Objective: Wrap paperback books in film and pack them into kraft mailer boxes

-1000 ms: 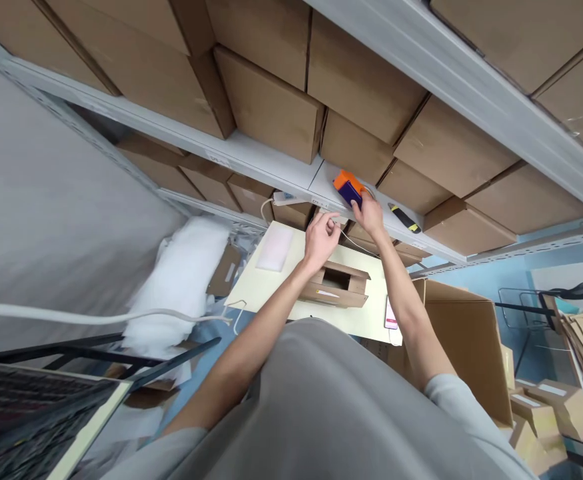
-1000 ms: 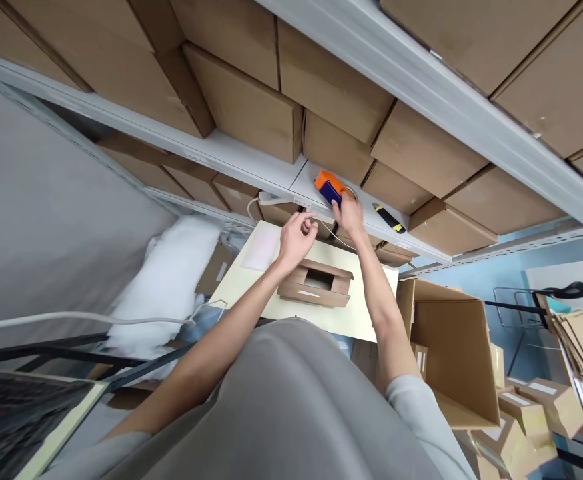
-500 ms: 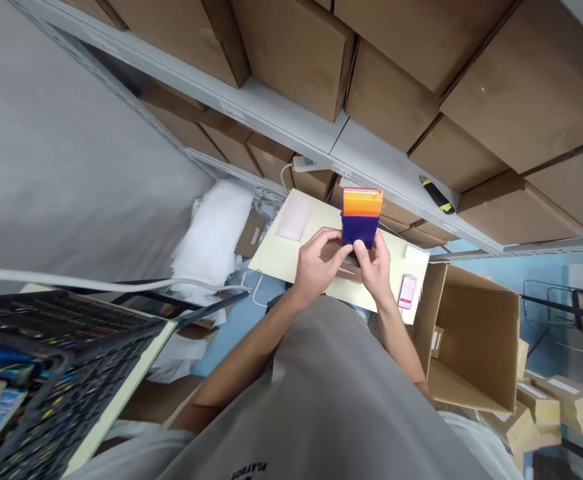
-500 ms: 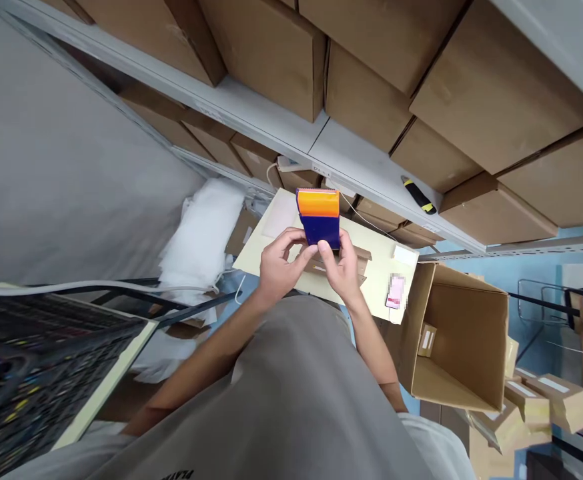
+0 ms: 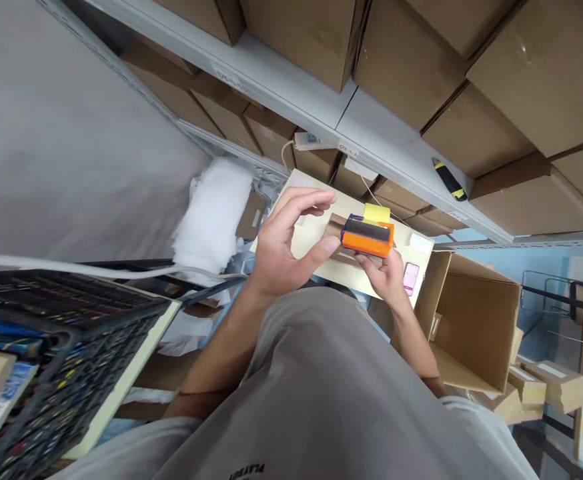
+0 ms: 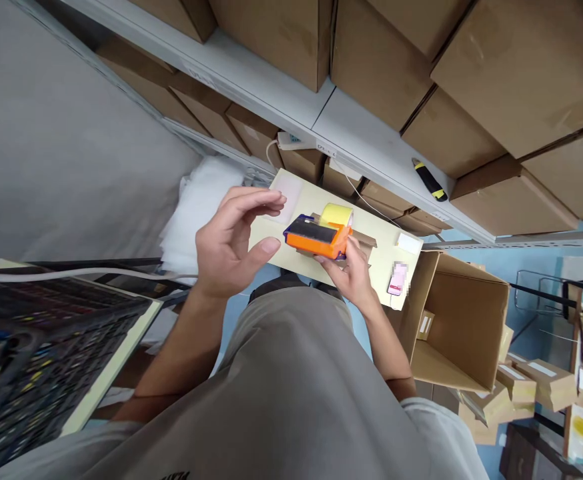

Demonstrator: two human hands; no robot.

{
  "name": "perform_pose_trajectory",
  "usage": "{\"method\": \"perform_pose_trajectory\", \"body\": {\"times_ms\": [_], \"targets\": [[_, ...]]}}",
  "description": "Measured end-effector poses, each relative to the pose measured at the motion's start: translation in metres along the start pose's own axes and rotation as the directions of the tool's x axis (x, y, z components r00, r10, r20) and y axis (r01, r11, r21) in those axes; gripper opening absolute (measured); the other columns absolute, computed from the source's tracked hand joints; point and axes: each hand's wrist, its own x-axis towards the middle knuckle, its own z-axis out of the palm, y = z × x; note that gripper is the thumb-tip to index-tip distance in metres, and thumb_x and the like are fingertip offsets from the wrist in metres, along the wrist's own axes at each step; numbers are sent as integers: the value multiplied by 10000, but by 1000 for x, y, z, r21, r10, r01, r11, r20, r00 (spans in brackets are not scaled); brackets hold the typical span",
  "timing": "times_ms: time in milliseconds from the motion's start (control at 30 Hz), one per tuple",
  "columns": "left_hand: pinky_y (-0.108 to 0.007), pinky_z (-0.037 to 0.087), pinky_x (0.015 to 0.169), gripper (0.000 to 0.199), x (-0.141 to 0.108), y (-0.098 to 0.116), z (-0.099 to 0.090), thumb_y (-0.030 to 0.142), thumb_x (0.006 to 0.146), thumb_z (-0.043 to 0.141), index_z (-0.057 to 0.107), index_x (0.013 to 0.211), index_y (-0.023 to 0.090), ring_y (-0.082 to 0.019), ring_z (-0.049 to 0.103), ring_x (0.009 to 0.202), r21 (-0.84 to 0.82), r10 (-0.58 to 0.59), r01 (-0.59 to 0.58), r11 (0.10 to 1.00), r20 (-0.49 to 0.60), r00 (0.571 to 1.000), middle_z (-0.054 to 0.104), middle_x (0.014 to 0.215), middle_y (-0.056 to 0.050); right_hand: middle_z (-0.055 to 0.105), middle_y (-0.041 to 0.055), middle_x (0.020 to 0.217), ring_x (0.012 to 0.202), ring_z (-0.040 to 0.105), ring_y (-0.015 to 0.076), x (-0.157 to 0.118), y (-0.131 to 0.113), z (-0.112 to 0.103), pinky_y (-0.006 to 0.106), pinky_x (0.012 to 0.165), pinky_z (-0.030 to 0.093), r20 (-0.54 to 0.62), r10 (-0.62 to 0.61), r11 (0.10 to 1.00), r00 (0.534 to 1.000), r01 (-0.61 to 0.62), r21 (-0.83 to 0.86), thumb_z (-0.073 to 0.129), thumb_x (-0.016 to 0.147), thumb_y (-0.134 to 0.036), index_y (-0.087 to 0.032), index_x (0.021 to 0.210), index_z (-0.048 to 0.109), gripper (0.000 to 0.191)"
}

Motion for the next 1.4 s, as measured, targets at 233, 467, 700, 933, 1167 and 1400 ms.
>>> {"method": "perform_pose_trajectory", "body": {"times_ms": [233,467,700,933,1167,1400], "targets": [[-572,685,1099,347,13,30,-11,612,1009,773,815,1223,343,-317,758,1234,-10,92,-92,996,158,983,751,1212,-61,750,40,972,914,702,293,-4,5,-22,524,973,595,70,-253,936,965,263,-233,695,1075,-286,-310,1124,710,57],[-561,678,1075,189,25,43,-20,519,954,881,847,1042,355,-282,805,1022,-47,145,-138,989,230,962,788,1021,-16,661,22,859,781,614,255,-3,1,-42,494,890,538,121,-355,825,927,371,-427,610,1114,-320,-284,1088,680,83],[-468,700,989,134,29,45,-22,473,1034,827,843,970,356,-231,808,955,16,243,-260,966,296,924,814,976,1,678,22,869,802,622,242,-4,-10,-54,471,889,533,107,-375,794,921,379,-475,610,1141,-294,-294,1063,682,106],[-362,665,915,88,21,42,-18,370,1116,745,791,1050,334,-183,787,939,75,382,-424,903,312,870,814,996,22,680,24,849,790,629,240,-11,-8,-56,453,895,535,96,-425,706,900,396,-587,629,1142,-327,-286,1026,660,126],[-332,649,944,45,4,55,-17,179,1101,759,741,1107,219,-151,753,1025,196,498,-560,805,288,818,825,1089,0,731,46,867,853,681,235,-11,-9,-55,428,926,532,144,-453,629,880,430,-648,558,1158,-291,-248,1017,672,186],[-330,677,919,145,4,58,-20,253,1081,810,749,1213,253,-149,781,968,250,482,-549,797,284,829,836,1052,19,704,31,834,821,674,221,-18,-7,-59,432,947,559,165,-420,607,892,411,-680,542,1180,-303,-265,978,672,243]]}}
